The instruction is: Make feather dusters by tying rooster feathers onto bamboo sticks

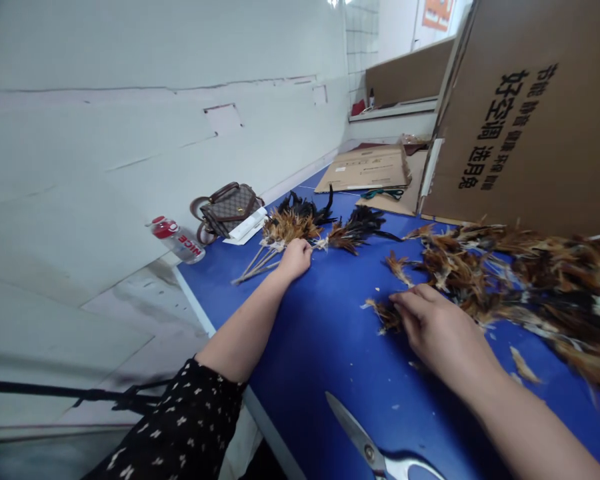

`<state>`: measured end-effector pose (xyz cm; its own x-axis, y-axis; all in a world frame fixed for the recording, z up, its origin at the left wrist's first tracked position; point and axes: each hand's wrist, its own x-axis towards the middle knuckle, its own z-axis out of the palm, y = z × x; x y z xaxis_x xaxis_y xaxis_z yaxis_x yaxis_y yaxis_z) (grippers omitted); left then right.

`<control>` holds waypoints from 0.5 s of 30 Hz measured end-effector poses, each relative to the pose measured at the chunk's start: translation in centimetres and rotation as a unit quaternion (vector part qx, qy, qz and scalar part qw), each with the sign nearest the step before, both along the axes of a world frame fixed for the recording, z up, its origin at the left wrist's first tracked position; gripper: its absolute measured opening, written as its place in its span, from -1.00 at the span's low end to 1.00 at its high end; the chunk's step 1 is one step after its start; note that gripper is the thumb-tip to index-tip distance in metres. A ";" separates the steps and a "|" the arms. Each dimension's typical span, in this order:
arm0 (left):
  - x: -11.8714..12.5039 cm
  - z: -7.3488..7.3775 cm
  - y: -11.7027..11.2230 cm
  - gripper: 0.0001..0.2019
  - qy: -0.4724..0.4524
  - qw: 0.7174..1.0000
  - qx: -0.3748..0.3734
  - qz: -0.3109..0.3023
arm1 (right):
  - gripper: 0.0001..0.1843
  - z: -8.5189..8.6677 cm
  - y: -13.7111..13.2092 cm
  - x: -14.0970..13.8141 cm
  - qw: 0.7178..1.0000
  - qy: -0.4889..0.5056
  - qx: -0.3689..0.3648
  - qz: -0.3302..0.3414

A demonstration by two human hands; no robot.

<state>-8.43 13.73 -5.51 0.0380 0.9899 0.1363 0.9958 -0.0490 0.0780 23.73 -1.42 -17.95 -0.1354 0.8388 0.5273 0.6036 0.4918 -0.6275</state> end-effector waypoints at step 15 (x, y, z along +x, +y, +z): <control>13.9 4.5 -7.8 -0.48 -0.569 0.797 -0.150 -0.138 | -0.70 -2.3 2.2 -2.8 0.996 -0.069 -0.035 0.044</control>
